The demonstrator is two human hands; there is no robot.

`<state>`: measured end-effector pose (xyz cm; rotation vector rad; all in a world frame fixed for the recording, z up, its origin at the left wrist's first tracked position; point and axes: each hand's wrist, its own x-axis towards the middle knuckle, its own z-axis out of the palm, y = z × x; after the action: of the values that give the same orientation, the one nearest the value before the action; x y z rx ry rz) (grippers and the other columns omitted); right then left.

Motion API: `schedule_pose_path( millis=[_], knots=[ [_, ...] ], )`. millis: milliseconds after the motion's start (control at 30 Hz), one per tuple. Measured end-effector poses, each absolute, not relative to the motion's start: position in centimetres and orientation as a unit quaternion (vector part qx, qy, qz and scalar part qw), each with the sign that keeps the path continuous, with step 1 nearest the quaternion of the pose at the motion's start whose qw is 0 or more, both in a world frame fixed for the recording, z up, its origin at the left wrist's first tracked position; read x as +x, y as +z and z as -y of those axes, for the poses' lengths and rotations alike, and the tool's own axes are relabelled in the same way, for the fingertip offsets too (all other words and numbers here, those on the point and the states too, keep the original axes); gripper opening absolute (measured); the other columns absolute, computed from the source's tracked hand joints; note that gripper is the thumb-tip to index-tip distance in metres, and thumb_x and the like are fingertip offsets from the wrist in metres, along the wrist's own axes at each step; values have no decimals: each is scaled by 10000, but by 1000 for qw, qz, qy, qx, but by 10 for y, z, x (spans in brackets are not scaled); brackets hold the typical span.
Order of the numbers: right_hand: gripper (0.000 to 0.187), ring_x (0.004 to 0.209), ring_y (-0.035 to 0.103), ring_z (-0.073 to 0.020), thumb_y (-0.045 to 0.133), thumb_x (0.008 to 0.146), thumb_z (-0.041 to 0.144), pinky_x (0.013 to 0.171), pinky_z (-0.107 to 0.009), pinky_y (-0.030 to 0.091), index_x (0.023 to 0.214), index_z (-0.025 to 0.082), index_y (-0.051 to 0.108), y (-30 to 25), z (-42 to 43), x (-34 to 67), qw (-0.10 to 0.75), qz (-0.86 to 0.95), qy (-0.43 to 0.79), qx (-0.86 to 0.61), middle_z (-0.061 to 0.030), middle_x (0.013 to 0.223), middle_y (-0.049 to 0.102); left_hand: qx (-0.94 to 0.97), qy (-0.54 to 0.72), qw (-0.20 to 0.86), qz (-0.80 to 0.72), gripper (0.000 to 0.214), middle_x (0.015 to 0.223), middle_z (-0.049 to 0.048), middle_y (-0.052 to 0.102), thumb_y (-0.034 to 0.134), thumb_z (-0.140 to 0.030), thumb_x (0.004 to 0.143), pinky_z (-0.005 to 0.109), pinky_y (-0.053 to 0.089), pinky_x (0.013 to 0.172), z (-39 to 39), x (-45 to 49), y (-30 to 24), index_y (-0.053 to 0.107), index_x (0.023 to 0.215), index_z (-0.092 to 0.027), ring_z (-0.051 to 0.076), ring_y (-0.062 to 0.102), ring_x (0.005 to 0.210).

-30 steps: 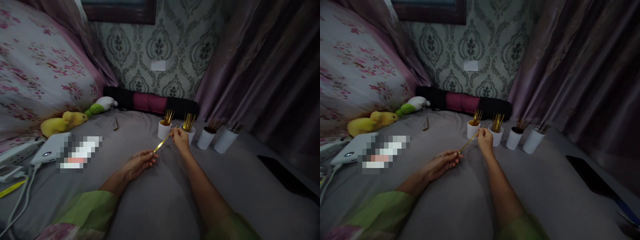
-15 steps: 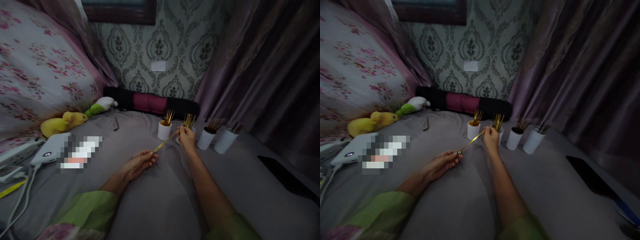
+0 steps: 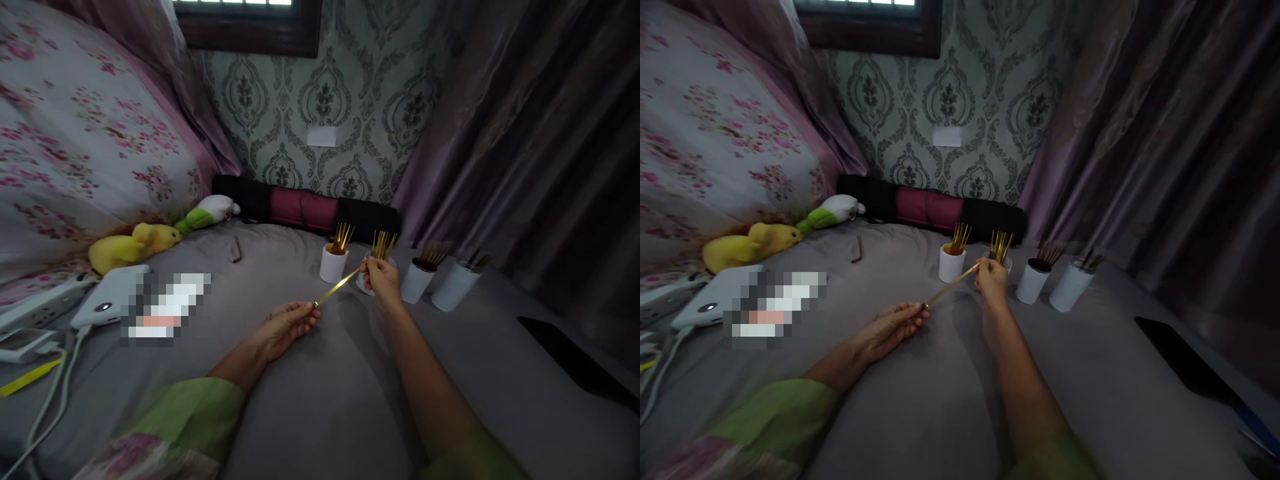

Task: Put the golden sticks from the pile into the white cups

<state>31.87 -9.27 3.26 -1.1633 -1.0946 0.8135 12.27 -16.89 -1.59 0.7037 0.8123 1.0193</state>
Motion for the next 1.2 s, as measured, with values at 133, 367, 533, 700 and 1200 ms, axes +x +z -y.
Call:
schedule_pose_path(
  millis=[133, 367, 533, 700, 1200],
  knots=[
    [293, 335, 340, -52, 507, 692, 453, 303, -191, 233, 663, 162, 513, 36, 92, 322, 624, 477, 357, -506, 9, 501, 503, 316, 456, 749, -362, 183, 724, 49, 626, 624, -253, 697, 137, 444, 493, 168, 123, -15, 564, 784, -104, 51, 548, 567],
    [200, 358, 352, -40, 519, 705, 353, 304, -163, 231, 667, 158, 494, 45, 95, 318, 623, 462, 386, -500, 30, 515, 467, 285, 456, 771, -341, 176, 739, 53, 625, 606, -246, 715, 147, 442, 515, 165, 122, -17, 560, 809, -105, 55, 548, 579],
    [198, 347, 347, -34, 504, 735, 336, 302, -156, 231, 664, 151, 501, 60, 89, 318, 616, 475, 361, -515, 27, 502, 470, 247, 454, 805, -291, 164, 767, 65, 624, 525, -246, 776, 174, 456, 554, 158, 118, -24, 572, 825, -97, 65, 552, 600],
    [195, 333, 352, -27, 470, 775, 299, 308, -150, 247, 671, 139, 511, 96, 78, 325, 614, 494, 306, -534, 37, 492, 471, 214, 452, 815, -293, 147, 726, 54, 611, 511, -206, 782, 166, 451, 545, 156, 117, -24, 574, 825, -81, 59, 541, 579],
    [225, 381, 385, -46, 372, 820, 277, 343, -166, 285, 718, 159, 535, 171, 22, 343, 594, 542, 120, -582, 4, 573, 538, 183, 444, 834, -272, 148, 691, 39, 588, 539, -205, 760, 168, 432, 515, 152, 116, -24, 575, 826, -78, 56, 519, 553]
  ],
)
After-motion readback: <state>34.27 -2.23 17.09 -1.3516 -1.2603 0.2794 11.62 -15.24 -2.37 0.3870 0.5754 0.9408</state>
